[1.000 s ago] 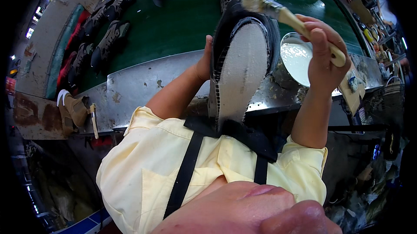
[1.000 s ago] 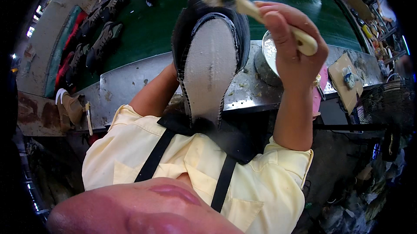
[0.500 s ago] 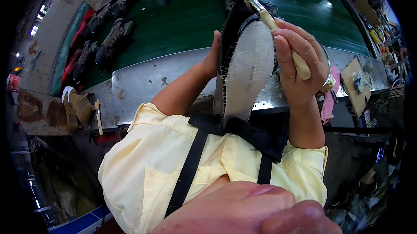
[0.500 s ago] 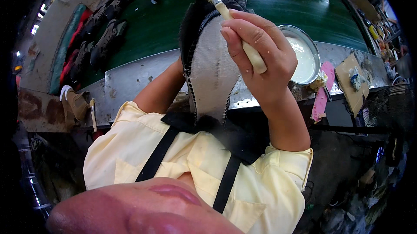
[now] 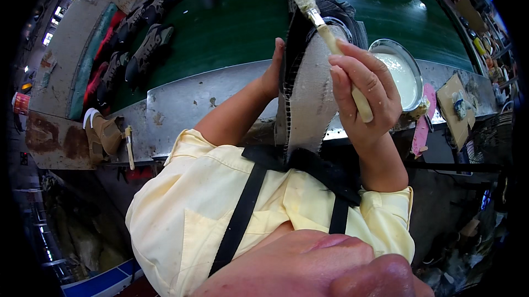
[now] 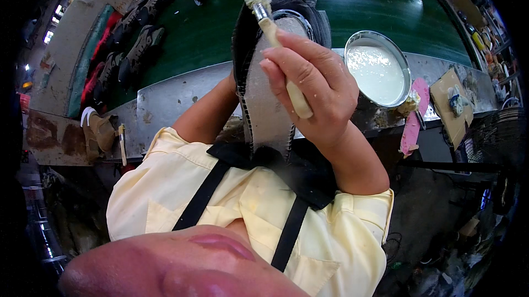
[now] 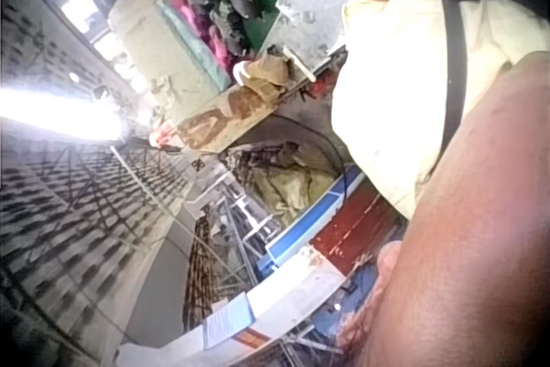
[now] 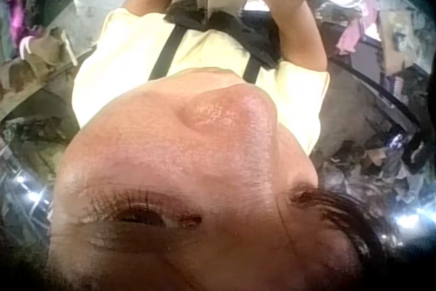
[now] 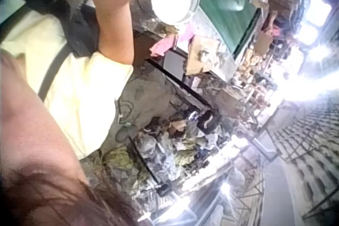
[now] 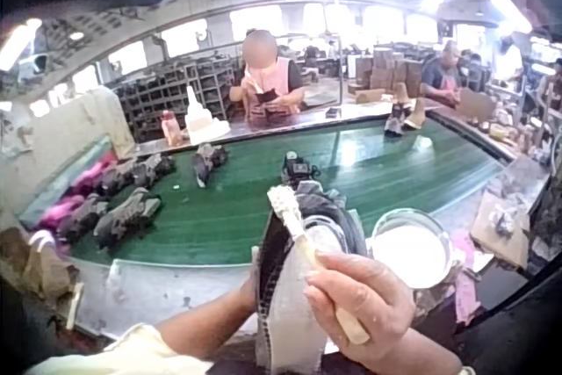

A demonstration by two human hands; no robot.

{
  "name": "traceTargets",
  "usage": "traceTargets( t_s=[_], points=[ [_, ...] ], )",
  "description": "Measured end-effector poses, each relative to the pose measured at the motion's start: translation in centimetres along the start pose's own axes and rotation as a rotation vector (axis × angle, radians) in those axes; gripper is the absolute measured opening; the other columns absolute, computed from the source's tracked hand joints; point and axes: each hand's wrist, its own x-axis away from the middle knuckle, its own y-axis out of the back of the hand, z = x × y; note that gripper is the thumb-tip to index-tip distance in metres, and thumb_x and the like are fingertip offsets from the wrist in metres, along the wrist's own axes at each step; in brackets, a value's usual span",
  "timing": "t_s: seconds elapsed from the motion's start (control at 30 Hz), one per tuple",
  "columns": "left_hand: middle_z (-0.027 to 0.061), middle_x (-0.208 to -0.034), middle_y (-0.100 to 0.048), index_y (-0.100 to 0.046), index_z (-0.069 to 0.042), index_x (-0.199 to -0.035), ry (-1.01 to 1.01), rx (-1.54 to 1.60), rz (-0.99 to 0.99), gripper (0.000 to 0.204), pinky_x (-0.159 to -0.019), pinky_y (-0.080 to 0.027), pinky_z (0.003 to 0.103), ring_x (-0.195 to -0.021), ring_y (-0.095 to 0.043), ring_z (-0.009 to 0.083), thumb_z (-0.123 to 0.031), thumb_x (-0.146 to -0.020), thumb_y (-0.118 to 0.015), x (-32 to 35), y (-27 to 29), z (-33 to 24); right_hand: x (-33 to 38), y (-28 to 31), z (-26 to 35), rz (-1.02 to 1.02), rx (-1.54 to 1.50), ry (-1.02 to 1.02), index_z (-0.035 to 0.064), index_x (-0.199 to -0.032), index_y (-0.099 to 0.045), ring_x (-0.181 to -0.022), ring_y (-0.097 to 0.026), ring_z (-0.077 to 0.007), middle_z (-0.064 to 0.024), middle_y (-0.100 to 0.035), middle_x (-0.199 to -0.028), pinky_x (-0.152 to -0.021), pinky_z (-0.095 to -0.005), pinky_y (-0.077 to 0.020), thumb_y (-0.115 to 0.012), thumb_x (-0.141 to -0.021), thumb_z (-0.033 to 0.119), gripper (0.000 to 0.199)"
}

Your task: The person stirs white paste in a metal bowl with a brush and then applies the paste to the bottom surfaces of shoes on a conveyor belt.

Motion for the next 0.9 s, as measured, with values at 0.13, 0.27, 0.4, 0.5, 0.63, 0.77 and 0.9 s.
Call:
traceTargets(
  t_s=[0.13, 0.27, 0.4, 0.5, 0.63, 0.77, 0.9],
  points=[
    [0.0159, -0.137, -0.037, -0.027, -0.009, -0.139, 0.047, 0.099, -0.098, 0.095, -0.103, -0.035, 0.041, -0.125, -0.04, 0.0286, -0.079, -0.077, -0.013, 0.5, 0.0, -0.2, 0.2, -0.2, 1.5, 0.049, -0.033, -0.011, 0.0023, -0.085, -0.067, -0.069, -0.064, -0.0224, -0.0128, -0.065, -0.087, -0.057, -0.0265, -0.0512, -0.073, -0.069, 0.005, 0.017],
    [0.0159, -0.136, -0.038, -0.027, -0.009, -0.139, 0.002, 0.036, -0.114, 0.094, -0.102, -0.036, 0.042, -0.124, -0.041, 0.0284, -0.079, -0.077, -0.012, 1.6, 4.0, 2.0, 0.8, 0.7, 3.4, 0.217, -0.092, 0.002, -0.0007, -0.09, -0.063, -0.077, -0.064, -0.024, -0.0165, -0.064, -0.092, -0.066, -0.0293, -0.0529, -0.066, -0.077, 0.003, 0.014],
    [0.0159, -0.136, -0.038, -0.027, -0.009, -0.139, -0.022, -0.06, -0.116, 0.093, -0.101, -0.036, 0.042, -0.124, -0.041, 0.0282, -0.078, -0.078, -0.012, 2.3, 6.8, 3.7, 1.2, 1.7, 3.3, 0.265, -0.187, 0.004, 0.0003, -0.087, -0.064, -0.073, -0.064, -0.0235, -0.0153, -0.064, -0.089, -0.062, -0.0285, -0.0522, -0.068, -0.075, 0.006, 0.013],
    [0.0159, -0.136, -0.039, -0.027, -0.01, -0.139, -0.038, -0.095, -0.043, 0.093, -0.101, -0.037, 0.043, -0.124, -0.042, 0.0281, -0.078, -0.078, -0.011, 1.3, 6.7, 4.2, -0.8, 2.8, 0.9, 0.253, -0.282, -0.032, 0.0019, -0.083, -0.066, -0.067, -0.064, -0.0216, -0.0127, -0.065, -0.082, -0.056, -0.0258, -0.0504, -0.073, -0.07, 0.006, 0.015],
    [0.0159, -0.135, -0.039, -0.026, -0.01, -0.14, -0.059, -0.072, 0.049, 0.092, -0.1, -0.037, 0.043, -0.123, -0.042, 0.0279, -0.077, -0.079, -0.01, -1.8, 4.6, 4.4, -3.2, 2.0, -3.2, 0.064, -0.235, -0.033, 0.0018, -0.082, -0.067, -0.067, -0.063, -0.015, -0.0079, -0.066, -0.077, -0.057, -0.0236, -0.0492, -0.072, -0.075, 0.009, 0.011],
    [0.016, -0.138, -0.036, -0.024, -0.011, -0.141, -0.071, -0.113, 0.082, 0.091, -0.102, -0.035, 0.044, -0.126, -0.038, 0.0296, -0.076, -0.08, -0.009, -1.8, 4.1, 3.0, -2.8, 1.4, -4.3, -0.097, -0.079, -0.189, 0.0042, -0.081, -0.068, -0.066, -0.062, -0.0117, -0.0048, -0.066, -0.075, -0.058, -0.0223, -0.0486, -0.072, -0.078, 0.017, 0.014],
    [0.0156, -0.139, -0.035, -0.023, -0.011, -0.141, -0.035, -0.016, -0.045, 0.091, -0.102, -0.035, 0.044, -0.127, -0.038, 0.0301, -0.076, -0.079, -0.009, -0.5, -0.6, -0.3, -2.4, 2.2, -4.3, -0.212, 0.088, -0.274, 0.0071, -0.083, -0.069, -0.065, -0.062, -0.0113, -0.0038, -0.066, -0.075, -0.059, -0.0215, -0.0484, -0.071, -0.079, 0.021, 0.015]
  ],
)
